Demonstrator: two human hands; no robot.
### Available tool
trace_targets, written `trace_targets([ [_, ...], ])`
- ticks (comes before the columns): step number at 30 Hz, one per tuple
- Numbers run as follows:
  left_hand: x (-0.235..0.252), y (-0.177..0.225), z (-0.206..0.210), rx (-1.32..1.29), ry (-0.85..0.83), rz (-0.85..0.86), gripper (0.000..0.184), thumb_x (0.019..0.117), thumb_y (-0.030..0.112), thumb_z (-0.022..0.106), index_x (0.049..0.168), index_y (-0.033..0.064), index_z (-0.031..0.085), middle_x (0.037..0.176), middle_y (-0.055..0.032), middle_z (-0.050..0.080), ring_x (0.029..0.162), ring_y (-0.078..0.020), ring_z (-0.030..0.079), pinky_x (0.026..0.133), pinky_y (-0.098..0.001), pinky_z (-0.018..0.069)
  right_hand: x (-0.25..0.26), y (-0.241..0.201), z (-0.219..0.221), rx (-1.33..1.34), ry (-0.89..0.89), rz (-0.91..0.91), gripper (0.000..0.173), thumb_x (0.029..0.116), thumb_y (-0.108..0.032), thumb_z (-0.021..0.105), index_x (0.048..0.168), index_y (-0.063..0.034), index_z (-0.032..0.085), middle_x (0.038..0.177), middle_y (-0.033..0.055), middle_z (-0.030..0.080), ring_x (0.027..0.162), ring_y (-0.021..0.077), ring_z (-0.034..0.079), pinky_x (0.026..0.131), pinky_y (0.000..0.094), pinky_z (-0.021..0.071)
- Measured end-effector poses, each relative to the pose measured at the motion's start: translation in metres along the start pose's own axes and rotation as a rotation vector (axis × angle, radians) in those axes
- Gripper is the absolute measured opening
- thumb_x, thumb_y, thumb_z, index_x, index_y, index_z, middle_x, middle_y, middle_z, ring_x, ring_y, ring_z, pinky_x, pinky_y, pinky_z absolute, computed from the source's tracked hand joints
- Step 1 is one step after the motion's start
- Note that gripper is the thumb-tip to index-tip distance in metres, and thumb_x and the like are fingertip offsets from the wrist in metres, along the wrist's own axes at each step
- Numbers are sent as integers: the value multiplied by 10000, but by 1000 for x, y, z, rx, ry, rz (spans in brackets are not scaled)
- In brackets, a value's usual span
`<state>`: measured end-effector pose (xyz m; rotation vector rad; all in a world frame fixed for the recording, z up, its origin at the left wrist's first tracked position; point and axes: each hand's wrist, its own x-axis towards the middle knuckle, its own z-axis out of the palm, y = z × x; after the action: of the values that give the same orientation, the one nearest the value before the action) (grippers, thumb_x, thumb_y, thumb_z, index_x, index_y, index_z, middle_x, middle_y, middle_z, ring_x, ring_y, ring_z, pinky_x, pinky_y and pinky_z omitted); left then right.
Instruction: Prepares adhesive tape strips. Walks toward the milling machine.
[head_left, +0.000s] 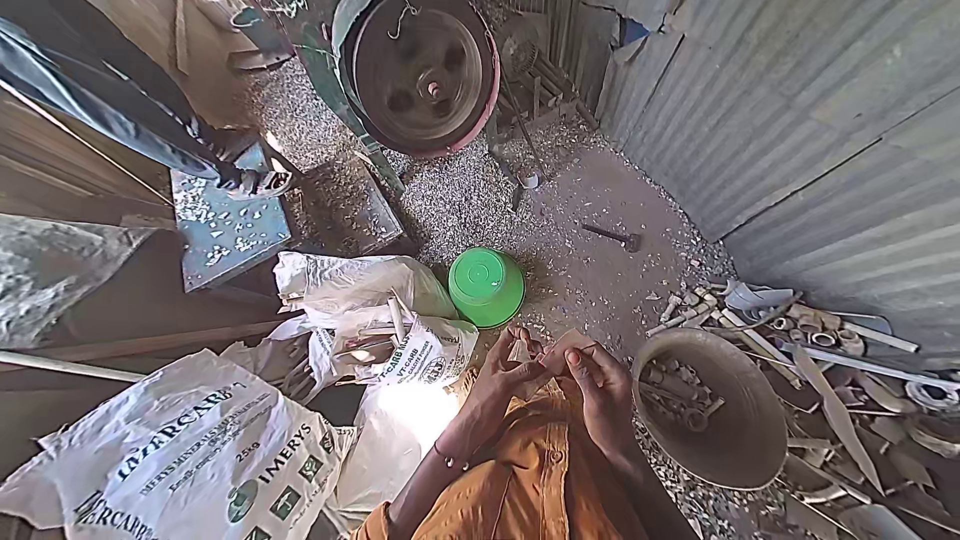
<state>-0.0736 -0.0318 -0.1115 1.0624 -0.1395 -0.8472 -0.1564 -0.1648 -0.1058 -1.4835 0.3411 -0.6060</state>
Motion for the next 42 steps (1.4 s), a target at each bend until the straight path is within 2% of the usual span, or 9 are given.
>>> trace_targets([
  [4, 0, -5, 0, -6, -8, 78, 331, 875, 83, 724, 1083, 152, 476, 968, 61, 650, 874, -60, 676, 794, -259, 592, -1, 2, 2, 160, 35, 151, 143, 1004, -64, 564, 979, -75, 705, 889, -28, 757, 830, 68, 734, 798, 265, 632],
  [16, -3, -12, -2, -16, 21, 99, 280, 870, 97, 750, 1015, 163, 521, 914, 61, 645, 829, -64, 674, 758, -264, 595, -1, 3, 8, 145, 87, 241, 162, 1010, -38, 521, 960, -52, 674, 831, -27, 733, 749, 64, 720, 707, 260, 635],
  [21, -6, -8, -11, -76, -149, 154, 285, 881, 343, 793, 1035, 220, 588, 946, 81, 655, 866, -23, 646, 763, -203, 554, 11, 5, -9, 134, 226, 358, 177, 1042, -121, 474, 967, -68, 626, 846, -13, 706, 719, 90, 700, 648, 282, 626],
  [25, -7, 1, -9, -39, -25, 148, 211, 921, 205, 739, 1016, 169, 554, 967, 33, 677, 870, -65, 675, 750, -227, 579, 11, -11, -13, 151, 183, 223, 177, 1034, -102, 496, 960, -97, 658, 905, -7, 759, 763, 105, 740, 665, 290, 649],
  [29, -5, 14, -4, 265, -114, 240, 262, 949, 206, 693, 1148, 70, 592, 1073, 38, 675, 1006, -53, 642, 911, -250, 536, 8, -21, -5, 118, 109, 142, 168, 1022, -123, 560, 894, -140, 667, 875, -35, 754, 764, 76, 730, 687, 259, 634],
  [31, -6, 21, 1, 381, -137, 221, 280, 958, 193, 673, 1181, 40, 602, 1049, 41, 670, 957, -36, 640, 858, -222, 546, 9, -24, -4, 123, 96, 140, 169, 1022, -117, 557, 889, -136, 659, 858, -34, 747, 749, 79, 729, 690, 263, 637],
  [34, -6, 25, 8, 363, -115, 222, 125, 957, 134, 679, 1057, 70, 639, 878, 86, 680, 797, 6, 628, 717, -184, 518, 11, -30, -3, 150, 100, 149, 175, 1024, -136, 567, 892, -140, 682, 835, -50, 732, 744, 68, 717, 706, 269, 635],
  [39, -7, 31, 21, 200, -23, 269, 77, 965, 64, 648, 1038, 72, 627, 880, 67, 698, 811, -26, 666, 766, -220, 566, 12, -35, -8, 55, -124, -82, 247, 1019, -445, 584, 1056, -223, 684, 990, -150, 705, 907, -19, 680, 808, 195, 595],
  [42, -6, 35, 26, 174, 3, 304, 70, 984, 68, 619, 1052, 60, 609, 902, 50, 681, 828, -38, 654, 776, -229, 561, 7, -35, -3, 35, -189, -158, 157, 961, -219, 701, 1084, -128, 663, 1043, -88, 707, 948, 10, 690, 857, 207, 605],
])
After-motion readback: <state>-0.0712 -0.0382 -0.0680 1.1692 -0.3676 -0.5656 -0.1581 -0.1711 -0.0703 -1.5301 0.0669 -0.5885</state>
